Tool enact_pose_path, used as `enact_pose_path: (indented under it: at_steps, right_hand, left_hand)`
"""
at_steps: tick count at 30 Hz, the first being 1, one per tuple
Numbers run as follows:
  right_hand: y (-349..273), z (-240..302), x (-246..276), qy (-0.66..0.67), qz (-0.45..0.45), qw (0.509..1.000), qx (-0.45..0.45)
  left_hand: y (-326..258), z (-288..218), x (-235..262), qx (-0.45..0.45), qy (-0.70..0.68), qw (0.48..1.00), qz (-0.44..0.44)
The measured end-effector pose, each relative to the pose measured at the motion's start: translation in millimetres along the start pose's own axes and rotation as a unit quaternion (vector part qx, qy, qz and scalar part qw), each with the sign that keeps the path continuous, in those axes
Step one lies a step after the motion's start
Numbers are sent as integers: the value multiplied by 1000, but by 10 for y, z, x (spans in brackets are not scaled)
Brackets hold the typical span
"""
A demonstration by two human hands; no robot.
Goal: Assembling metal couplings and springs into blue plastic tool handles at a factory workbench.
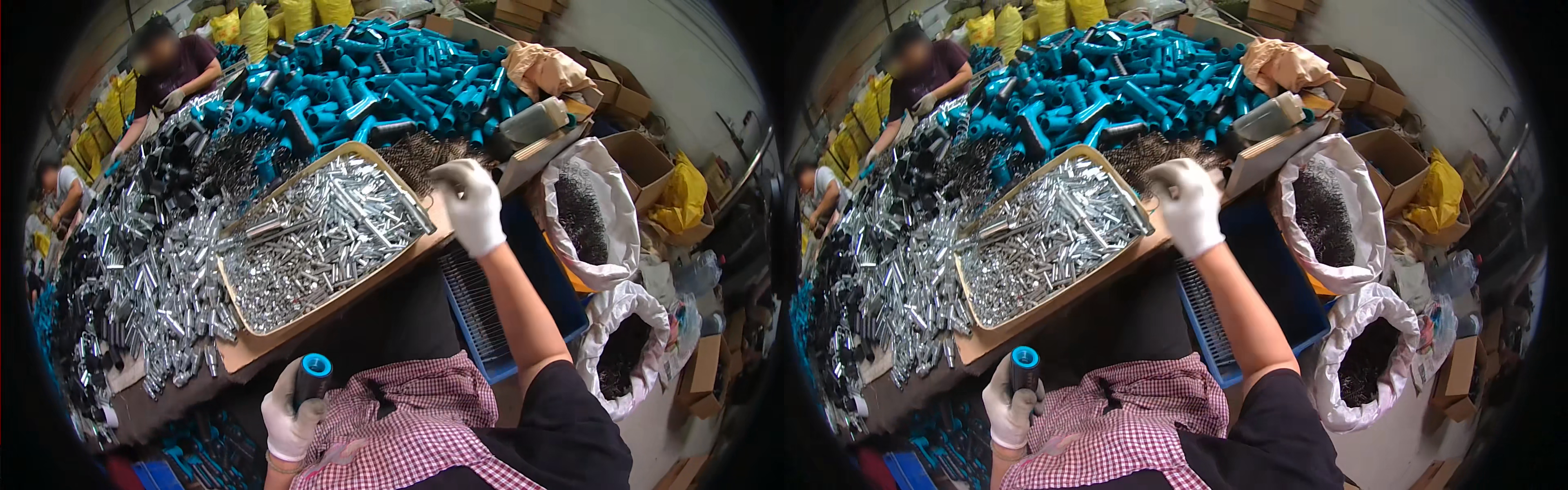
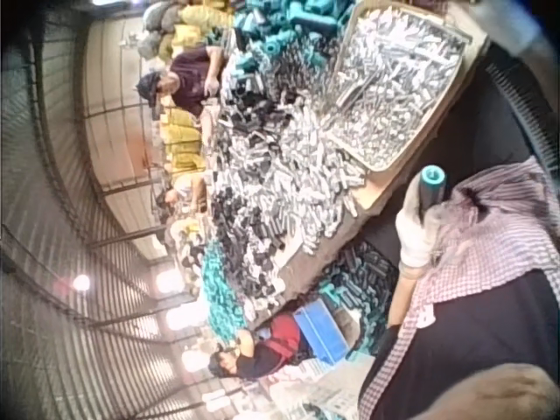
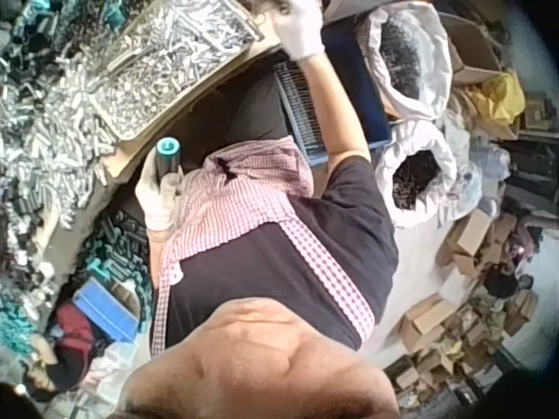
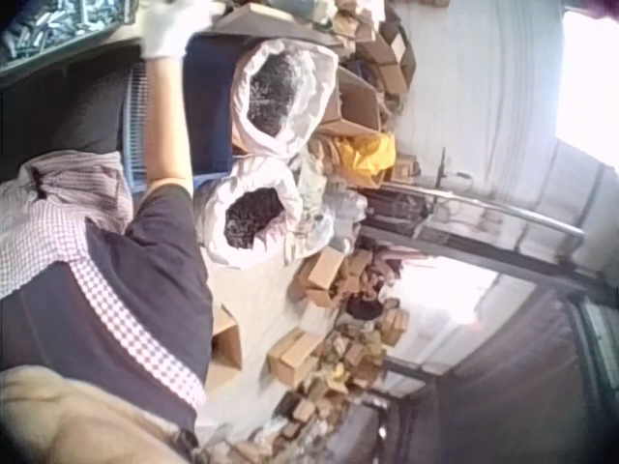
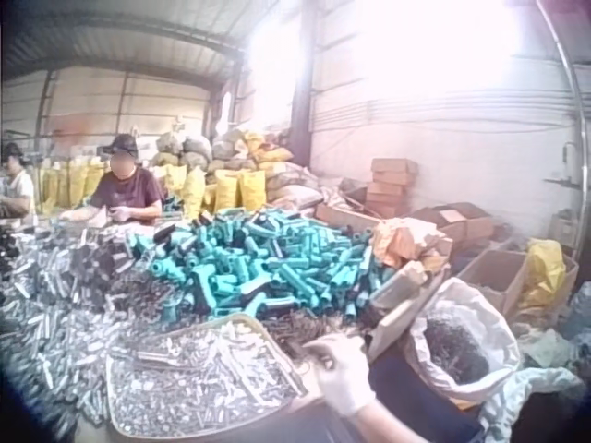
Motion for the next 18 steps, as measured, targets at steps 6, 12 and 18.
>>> enact_pose_path:
  at_steps: [6, 12, 18]
  right_hand:
    - [54, -1315, -186, -409, 136, 899, -78]
    - [208, -1441, -110, -267, 48, 940, -207]
    - [280, -1517, 59, -117, -154, 966, -174]
  left_hand:
    - [79, -20, -133, 47, -43, 998, 0]
    - [26, 19, -96, 35, -41, 998, -16]
    - [58, -30, -94, 70, -59, 996, -10]
Point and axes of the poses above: each hand's wrist, its own y-axis towards the middle knuckle, its own x-axis out of the back of the hand, z = x × y, the point moved 6 cm from there along y, towards the middle knuckle
